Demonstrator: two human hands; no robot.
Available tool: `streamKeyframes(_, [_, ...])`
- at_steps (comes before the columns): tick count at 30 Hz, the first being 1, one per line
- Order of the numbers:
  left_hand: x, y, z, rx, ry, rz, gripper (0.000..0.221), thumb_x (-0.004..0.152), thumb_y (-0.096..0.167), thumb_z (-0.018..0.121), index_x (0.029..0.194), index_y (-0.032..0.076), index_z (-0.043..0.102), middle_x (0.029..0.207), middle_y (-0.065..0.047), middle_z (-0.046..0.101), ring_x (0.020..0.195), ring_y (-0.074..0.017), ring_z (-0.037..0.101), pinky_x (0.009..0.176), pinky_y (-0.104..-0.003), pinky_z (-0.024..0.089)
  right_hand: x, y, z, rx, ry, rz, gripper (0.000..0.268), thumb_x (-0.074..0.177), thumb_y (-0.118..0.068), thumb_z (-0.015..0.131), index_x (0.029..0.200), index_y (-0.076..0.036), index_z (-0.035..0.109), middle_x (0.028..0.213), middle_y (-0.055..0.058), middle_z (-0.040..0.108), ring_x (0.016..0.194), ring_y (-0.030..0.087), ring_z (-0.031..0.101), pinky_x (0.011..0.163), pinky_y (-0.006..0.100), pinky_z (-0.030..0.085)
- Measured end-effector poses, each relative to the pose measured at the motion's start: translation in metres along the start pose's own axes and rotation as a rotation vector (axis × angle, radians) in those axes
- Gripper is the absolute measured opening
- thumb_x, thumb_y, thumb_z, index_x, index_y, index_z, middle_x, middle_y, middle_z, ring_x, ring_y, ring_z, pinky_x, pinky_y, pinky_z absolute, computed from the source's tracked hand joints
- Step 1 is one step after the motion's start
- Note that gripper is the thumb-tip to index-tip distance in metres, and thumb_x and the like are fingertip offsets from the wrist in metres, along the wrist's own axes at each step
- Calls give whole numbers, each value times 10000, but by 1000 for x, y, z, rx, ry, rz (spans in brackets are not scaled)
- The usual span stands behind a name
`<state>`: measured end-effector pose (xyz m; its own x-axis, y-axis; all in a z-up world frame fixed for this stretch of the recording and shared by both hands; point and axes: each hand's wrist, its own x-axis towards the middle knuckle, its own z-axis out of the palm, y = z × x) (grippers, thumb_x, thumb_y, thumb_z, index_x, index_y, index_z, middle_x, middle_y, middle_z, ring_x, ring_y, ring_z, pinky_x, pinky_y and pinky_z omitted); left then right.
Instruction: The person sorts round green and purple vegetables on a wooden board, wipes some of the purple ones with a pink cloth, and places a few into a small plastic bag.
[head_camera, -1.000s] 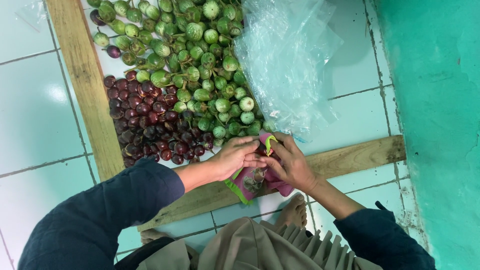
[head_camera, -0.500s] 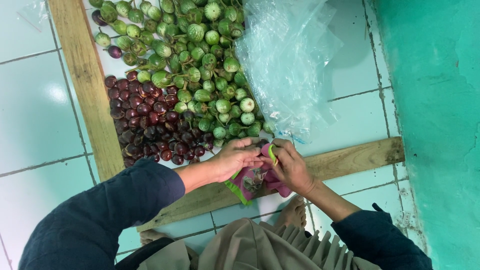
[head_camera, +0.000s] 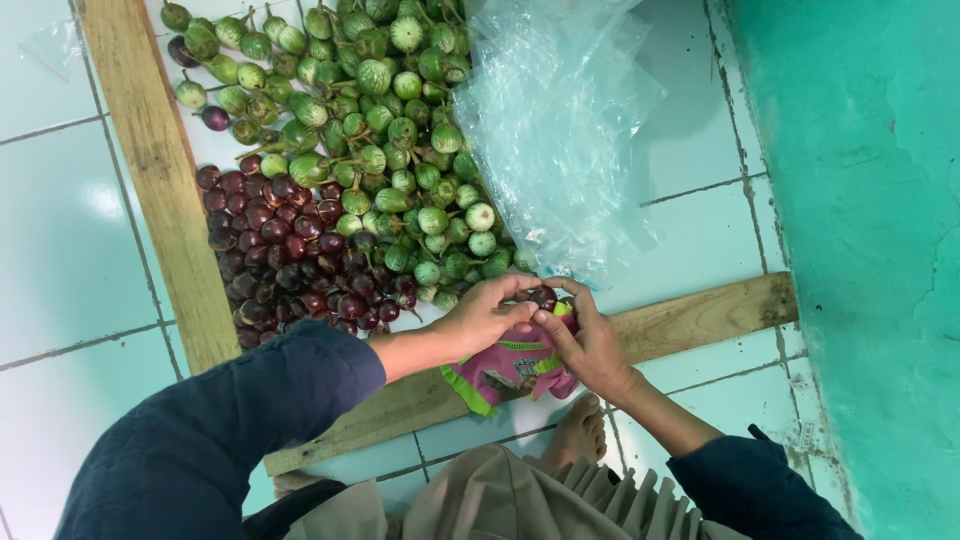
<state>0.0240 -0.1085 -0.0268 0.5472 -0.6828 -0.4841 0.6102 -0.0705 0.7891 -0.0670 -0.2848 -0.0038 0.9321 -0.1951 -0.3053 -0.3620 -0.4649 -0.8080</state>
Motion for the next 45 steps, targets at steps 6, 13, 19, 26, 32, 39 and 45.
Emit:
streamKeyframes(6, [7,36,5,282,-119,-45,619,1010,75,546,1575,138,300,1265,-308,619,995,-277,733,880,-311,637,12,11,-6,267,47,66,348,939,-221,761,1241,-86,655,711,115,734,506,151,641,501,259,558])
streamKeyframes(13, [36,69,22,763,-208,49,418,1029,77,509,1446,81,528,994,-289,730,708,-265,747,599,-270,594,9,62,-1,439,33,139,354,874,-158,838,1138,-36,635,798,105,686,503,139,614,382,233,498])
streamKeyframes(19, [155,95,9,973,220,555,318,1020,161,587,1328,226,637,1314,-168,607,1241,-452,574,1019,-541,468,-1,55,-8,309,-12,137,369,856,-190,855,1190,-98,727,897,125,733,716,223,751,583,309,605])
streamKeyframes(26, [240,95,-12,1143,467,294,382,1061,264,566,1443,265,544,1592,-222,272,1507,-466,153,1151,-694,146,-12,25,-17,316,-167,52,383,896,-267,769,1255,-138,744,1139,107,781,1048,234,730,880,362,596])
streamKeyframes(32, [201,121,-24,834,371,638,335,1097,66,489,1420,36,572,1401,-216,573,1357,-408,505,1144,-550,380,-15,39,-8,308,-140,74,363,881,-193,821,1232,-117,775,1085,174,808,1035,289,753,932,449,577])
streamKeyframes(39, [94,163,-43,471,274,790,340,984,2,670,1269,187,693,1080,-34,751,1027,-154,746,983,-361,570,-3,30,3,278,-164,-46,330,914,-149,768,1236,-75,772,1161,179,796,1116,346,734,998,470,538])
streamKeyframes(45, [-30,138,-74,646,263,533,466,954,-43,635,1373,159,647,1111,-144,764,1051,-284,747,984,-480,547,2,-6,0,316,-101,-56,468,851,-100,804,1311,-88,719,1071,188,802,980,295,746,968,470,553])
